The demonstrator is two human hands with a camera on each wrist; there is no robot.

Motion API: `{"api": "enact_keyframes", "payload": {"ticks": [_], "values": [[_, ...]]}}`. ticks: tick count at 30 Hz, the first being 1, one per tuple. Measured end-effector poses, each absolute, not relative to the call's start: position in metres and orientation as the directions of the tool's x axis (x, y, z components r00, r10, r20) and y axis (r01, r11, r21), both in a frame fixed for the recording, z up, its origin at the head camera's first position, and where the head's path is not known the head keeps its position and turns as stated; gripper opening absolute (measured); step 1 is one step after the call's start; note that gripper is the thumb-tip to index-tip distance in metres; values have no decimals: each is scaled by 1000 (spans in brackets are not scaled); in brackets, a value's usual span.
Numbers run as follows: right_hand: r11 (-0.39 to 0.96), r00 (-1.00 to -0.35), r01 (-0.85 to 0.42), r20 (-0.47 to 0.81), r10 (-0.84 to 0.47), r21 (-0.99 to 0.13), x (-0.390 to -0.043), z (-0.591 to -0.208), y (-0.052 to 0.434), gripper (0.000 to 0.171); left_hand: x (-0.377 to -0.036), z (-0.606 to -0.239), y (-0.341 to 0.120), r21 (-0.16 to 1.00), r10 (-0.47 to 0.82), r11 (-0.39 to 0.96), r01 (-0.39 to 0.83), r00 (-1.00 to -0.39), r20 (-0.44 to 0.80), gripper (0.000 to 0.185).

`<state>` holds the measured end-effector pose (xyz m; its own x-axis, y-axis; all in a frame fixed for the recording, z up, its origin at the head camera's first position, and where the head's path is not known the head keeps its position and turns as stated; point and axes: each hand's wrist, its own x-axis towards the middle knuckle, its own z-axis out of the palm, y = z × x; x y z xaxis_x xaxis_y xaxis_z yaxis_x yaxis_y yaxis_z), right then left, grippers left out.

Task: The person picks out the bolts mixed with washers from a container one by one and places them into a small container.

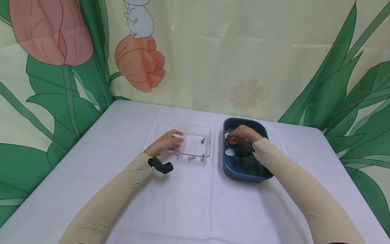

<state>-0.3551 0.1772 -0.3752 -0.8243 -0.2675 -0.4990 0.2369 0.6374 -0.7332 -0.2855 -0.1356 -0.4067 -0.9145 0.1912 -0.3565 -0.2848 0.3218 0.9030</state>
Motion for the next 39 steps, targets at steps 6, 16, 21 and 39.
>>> {"api": "enact_keyframes", "payload": {"ticks": [6, 16, 21, 39], "values": [[627, -808, 252, -517, -283, -737, -356, -378, 176, 34, -286, -406, -135, 896, 179, 335, -290, -914, -363, 43], [593, -822, 271, -503, -267, -758, -353, -383, 174, 34, -285, -406, -135, 899, 187, 339, -277, -917, -352, 42], [579, -830, 274, -493, -261, -768, -353, -384, 173, 34, -284, -406, -135, 905, 191, 324, -276, -918, -348, 42], [457, -862, 266, -421, -281, -849, -351, -398, 181, 40, -285, -406, -135, 901, 183, 325, -286, -916, -356, 42]]}}
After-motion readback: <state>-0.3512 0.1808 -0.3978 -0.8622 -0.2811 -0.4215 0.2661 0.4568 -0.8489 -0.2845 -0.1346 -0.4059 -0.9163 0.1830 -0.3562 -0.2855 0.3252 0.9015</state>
